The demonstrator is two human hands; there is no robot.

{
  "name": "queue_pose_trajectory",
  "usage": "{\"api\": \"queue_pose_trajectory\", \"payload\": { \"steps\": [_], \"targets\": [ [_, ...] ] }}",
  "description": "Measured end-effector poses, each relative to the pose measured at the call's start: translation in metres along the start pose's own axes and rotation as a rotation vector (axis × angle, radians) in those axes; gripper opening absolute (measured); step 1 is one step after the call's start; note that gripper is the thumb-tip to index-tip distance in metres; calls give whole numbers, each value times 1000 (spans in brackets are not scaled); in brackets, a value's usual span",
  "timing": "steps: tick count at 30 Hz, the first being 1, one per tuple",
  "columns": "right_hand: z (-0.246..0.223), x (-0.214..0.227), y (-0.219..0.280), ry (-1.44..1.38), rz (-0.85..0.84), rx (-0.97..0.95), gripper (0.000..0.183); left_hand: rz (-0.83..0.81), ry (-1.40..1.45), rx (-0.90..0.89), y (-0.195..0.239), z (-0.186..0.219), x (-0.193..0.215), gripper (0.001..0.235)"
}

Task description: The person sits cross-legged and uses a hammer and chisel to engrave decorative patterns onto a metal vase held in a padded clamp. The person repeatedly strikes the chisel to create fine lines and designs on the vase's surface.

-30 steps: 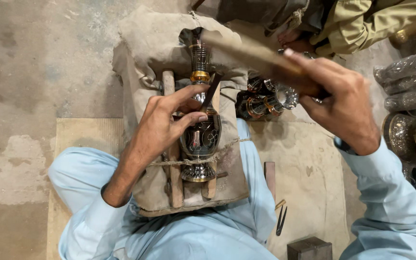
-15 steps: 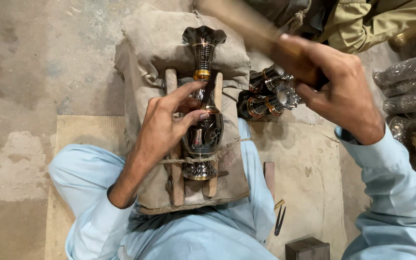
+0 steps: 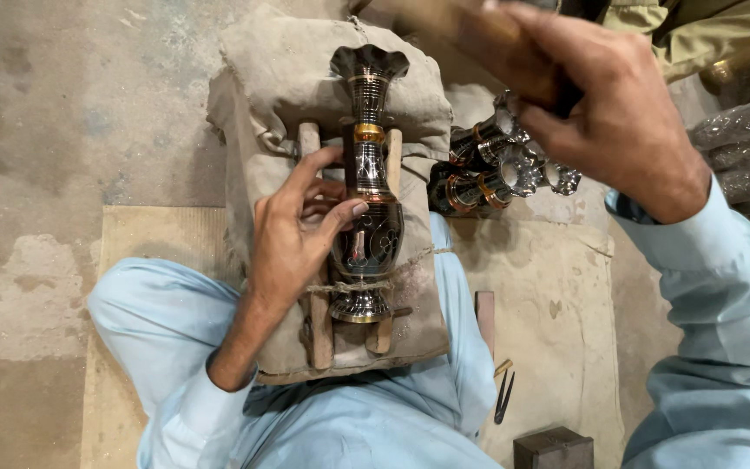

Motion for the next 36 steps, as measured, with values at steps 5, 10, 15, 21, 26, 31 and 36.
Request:
{"api": "queue_pose_trajectory", "payload": {
  "steps": [5, 10, 15, 21, 26, 31, 36],
  "targets": [
    [-23, 30, -14, 79, 11, 77, 65, 76, -30, -26, 9, -1, -3, 52],
    [-37, 41, -22, 122, -137, 98, 54, 148, 27, -31, 18, -3, -7, 51],
    [-44, 41, -27, 137, -68, 63, 51, 220, 64, -6, 23, -5, -12, 53],
    [-59, 44, -36, 259, -34, 105, 56, 263, 111, 14, 27, -2, -12, 51],
    [-54, 45, -31, 311, -85, 144, 62, 224, 99, 34, 27, -2, -11, 56],
    [-35, 39, -14, 212, -24, 95, 60, 108, -29, -72, 21, -5, -6, 51],
    [-16, 24, 3, 251, -82, 11, 64, 51, 3, -42, 5, -7, -4, 54]
  ]
}}
Point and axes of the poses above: each hand's wrist, its own y-axis away from the middle knuckle, its own x-axis out of the back of the hand, z = x × y, the point moved 1 cm from there along -y, towards the middle knuckle, and after that the axes turned 8 degrees about -x, right-handed, at the moved point
